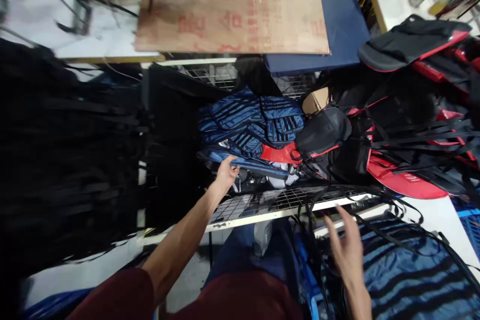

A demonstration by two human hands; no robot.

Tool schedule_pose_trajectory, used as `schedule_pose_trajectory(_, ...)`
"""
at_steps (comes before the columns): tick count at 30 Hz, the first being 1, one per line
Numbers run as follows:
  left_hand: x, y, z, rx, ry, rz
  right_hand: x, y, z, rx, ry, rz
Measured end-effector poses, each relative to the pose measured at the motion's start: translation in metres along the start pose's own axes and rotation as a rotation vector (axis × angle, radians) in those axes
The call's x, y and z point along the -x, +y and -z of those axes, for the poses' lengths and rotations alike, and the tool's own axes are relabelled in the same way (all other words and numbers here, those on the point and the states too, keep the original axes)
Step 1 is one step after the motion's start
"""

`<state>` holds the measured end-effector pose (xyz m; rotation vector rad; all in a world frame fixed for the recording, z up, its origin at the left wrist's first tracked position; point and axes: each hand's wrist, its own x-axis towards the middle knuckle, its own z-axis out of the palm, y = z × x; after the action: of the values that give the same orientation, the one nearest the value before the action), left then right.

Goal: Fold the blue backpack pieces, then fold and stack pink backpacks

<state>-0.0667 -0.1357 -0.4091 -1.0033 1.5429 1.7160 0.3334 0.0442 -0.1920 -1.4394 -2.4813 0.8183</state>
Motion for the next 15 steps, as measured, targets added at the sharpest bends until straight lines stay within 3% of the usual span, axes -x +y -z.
schedule_pose_trajectory(2, 0.055, 0.011, 0.007, -0.055, -0.063, -0.002, -0.020, -0.058, -0.036, -0.064, -0.180, 0.263)
schedule_pose_trajectory(4, 0.108, 0.021, 0.014, -0.098, -0.111, -0.016, -0.032, -0.103, -0.067, -0.107, -0.269, 0.415)
schedule_pose_trajectory(6, 0.156, 0.032, 0.021, -0.146, -0.207, -0.089, -0.036, -0.134, -0.088, -0.147, -0.377, 0.483)
schedule_pose_trajectory(8, 0.197, 0.044, 0.029, -0.218, -0.321, -0.249, -0.032, -0.154, -0.097, -0.194, -0.469, 0.470)
schedule_pose_trajectory(11, 0.236, 0.062, 0.042, -0.330, -0.384, -0.503, -0.016, -0.172, -0.096, -0.321, -0.530, 0.410)
schedule_pose_trajectory(15, 0.254, 0.076, 0.056, -0.345, -0.348, -0.613, 0.010, -0.190, -0.088, -0.456, -0.517, 0.414)
